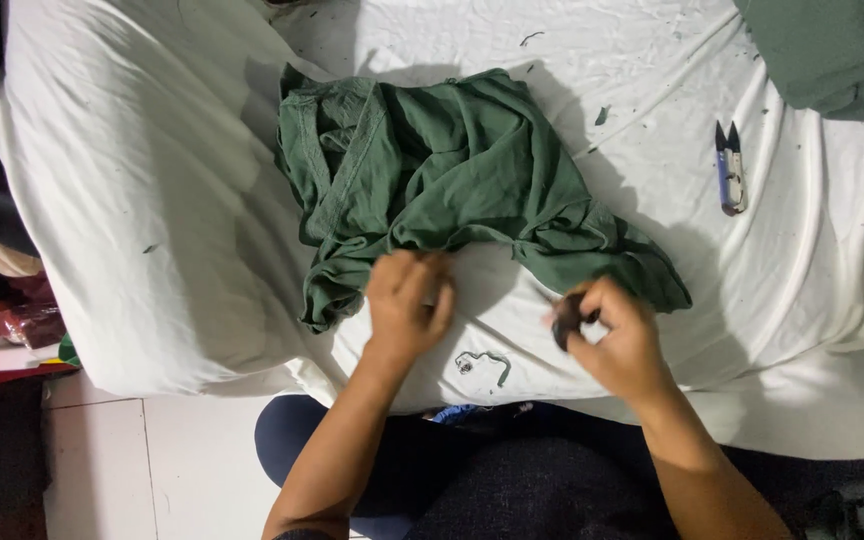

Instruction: The person uses a pair of scissors to cut a green piece of clothing into smaller pieces. They repeatedly cut the fabric, separate the pieces, and continue cutting until the garment is reduced to several smaller fragments.

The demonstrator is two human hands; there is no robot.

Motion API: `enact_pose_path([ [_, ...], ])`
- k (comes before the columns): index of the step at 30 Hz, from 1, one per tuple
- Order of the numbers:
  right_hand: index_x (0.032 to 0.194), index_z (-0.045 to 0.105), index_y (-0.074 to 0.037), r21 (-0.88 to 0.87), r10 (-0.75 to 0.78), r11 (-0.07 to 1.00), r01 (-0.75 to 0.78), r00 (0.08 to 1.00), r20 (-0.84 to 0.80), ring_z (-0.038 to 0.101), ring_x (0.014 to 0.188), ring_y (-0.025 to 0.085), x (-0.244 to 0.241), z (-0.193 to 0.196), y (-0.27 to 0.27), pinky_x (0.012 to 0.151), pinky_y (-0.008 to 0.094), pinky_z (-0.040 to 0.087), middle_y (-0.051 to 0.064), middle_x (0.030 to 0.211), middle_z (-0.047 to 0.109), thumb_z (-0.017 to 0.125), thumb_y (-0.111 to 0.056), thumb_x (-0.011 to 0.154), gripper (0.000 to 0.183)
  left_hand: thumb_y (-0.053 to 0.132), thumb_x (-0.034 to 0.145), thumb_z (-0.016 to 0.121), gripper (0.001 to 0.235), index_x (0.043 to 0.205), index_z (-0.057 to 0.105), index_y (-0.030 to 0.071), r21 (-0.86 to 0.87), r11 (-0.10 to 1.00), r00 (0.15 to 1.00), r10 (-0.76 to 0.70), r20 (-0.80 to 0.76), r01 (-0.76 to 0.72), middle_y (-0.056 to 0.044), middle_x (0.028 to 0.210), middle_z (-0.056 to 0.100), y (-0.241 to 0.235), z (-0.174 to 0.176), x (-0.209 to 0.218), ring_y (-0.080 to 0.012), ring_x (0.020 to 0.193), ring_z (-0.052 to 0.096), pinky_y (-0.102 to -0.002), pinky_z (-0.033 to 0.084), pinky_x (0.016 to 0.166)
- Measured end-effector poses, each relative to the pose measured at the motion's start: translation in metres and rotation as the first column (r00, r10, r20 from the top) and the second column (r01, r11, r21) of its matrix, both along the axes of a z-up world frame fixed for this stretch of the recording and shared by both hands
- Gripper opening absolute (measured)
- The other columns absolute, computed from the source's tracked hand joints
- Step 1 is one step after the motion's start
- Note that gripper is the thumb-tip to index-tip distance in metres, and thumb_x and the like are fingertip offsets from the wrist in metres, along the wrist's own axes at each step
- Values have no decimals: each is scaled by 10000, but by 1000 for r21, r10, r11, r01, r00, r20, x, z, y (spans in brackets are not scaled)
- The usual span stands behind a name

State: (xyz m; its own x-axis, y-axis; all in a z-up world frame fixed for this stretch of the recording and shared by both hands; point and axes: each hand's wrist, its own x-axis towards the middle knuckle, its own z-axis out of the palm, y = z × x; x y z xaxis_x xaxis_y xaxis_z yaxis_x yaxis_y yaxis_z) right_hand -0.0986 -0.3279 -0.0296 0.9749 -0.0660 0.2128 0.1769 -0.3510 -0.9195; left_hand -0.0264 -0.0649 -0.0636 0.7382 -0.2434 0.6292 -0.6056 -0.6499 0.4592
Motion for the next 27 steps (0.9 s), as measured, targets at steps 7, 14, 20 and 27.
enact_pose_path([
  [7, 772, 513, -73, -134, -191, 969, 206, 974, 118, 734, 752, 215, 31, 16, 10, 642, 292, 548, 50, 892, 779, 819, 58, 731, 336, 212, 817, 765, 247, 1023, 753, 77, 251, 955, 987, 145, 70, -158, -73, 762, 651, -72, 24, 6, -274, 675, 672, -385, 504, 585],
  [14, 890, 466, 4, -10, -284, 957, 289, 946, 160, 758, 850, 276, 74, 35, -8, 713, 320, 553, 178, 927, 764, 874, 33, 880, 408, 141, 873, 724, 51, 827, 728, 161, 298, 955, 1000, 23, -9, -19, -23, 699, 633, -60, -10, -7, -251, 670, 649, -380, 514, 588],
  [20, 865, 525, -50, -386, -206, 902, 194, 978, 9, 725, 806, 429, 129, 9, -1, 655, 541, 565, 188, 817, 713, 848, -120, 855, 331, 126, 895, 726, 138, 787, 677, 57, -189, 807, 653, -570, -498, 560, -140, 656, 655, -56, 100, -54, -395, 657, 656, -492, 517, 629],
  [27, 862, 524, -13, -104, -358, 920, 378, 918, 171, 671, 736, 416, 129, -11, -9, 646, 424, 496, 200, 742, 602, 919, -81, 780, 409, 71, 861, 717, 338, 1192, 651, 78, 65, 995, 954, -54, -296, 76, -133, 1138, 644, -59, 80, -16, -383, 926, 701, -463, 595, 723],
])
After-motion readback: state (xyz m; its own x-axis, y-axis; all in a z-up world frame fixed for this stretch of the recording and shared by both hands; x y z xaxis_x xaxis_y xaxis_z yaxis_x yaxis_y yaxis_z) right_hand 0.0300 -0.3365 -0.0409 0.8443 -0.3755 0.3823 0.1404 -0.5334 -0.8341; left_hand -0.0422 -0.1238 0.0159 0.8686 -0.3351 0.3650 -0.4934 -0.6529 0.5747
